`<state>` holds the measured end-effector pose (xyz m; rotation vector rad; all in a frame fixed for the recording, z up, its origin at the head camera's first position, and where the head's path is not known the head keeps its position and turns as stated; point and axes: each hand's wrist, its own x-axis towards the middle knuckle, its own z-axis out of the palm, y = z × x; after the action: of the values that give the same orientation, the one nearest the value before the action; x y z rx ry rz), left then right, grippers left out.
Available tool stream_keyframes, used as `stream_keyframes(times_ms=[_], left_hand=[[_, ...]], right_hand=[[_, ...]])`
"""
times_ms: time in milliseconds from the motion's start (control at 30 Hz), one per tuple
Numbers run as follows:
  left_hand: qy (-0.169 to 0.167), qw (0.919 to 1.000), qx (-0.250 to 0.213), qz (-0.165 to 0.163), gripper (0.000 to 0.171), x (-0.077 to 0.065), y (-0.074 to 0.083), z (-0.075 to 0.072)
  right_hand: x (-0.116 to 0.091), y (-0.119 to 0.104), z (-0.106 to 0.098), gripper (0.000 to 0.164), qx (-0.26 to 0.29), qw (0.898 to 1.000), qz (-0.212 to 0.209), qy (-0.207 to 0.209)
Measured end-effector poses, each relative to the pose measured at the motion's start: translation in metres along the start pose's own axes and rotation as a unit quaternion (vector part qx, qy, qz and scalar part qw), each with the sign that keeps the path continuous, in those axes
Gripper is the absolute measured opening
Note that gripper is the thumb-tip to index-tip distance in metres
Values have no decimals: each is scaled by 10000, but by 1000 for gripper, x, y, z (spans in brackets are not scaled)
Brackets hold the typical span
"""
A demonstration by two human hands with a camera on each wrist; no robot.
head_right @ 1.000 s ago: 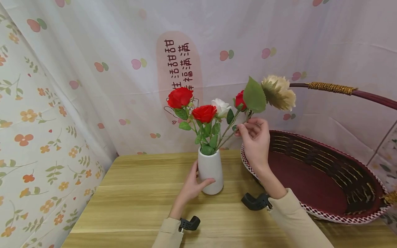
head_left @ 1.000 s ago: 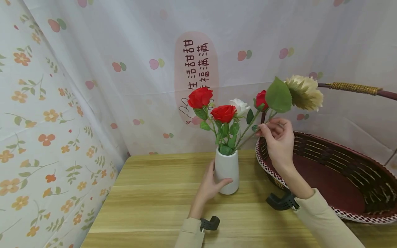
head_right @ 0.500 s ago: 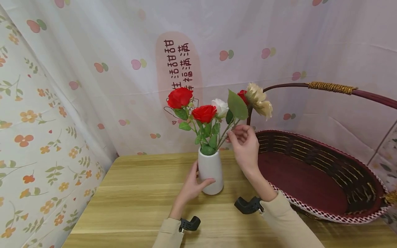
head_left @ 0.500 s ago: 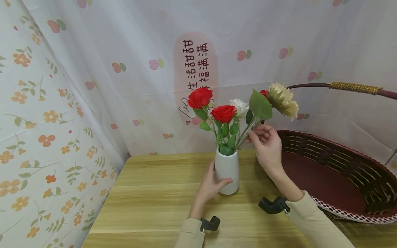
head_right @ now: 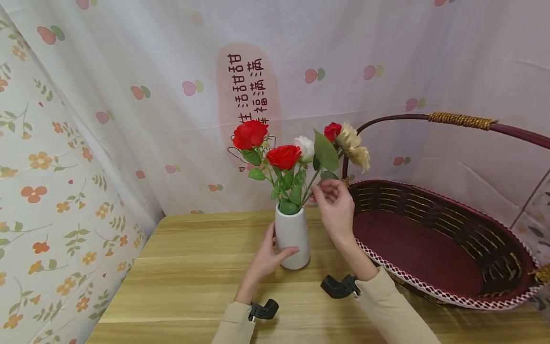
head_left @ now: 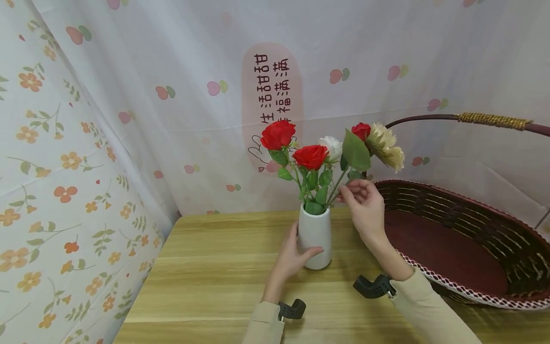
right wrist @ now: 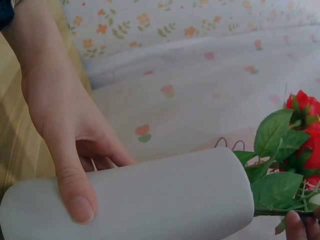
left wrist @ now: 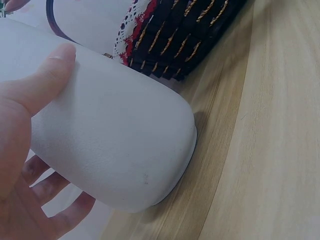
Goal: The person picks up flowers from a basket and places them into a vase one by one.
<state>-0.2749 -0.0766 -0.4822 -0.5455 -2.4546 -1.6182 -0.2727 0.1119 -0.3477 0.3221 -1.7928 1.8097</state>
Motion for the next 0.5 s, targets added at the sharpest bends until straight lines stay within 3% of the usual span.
stream_keyframes(times_ms=[500], left_hand=[[55,9999,47,-125,95,-3,5,1]], right_hand=[[5,9,-3,19,121,9997,125,-194]])
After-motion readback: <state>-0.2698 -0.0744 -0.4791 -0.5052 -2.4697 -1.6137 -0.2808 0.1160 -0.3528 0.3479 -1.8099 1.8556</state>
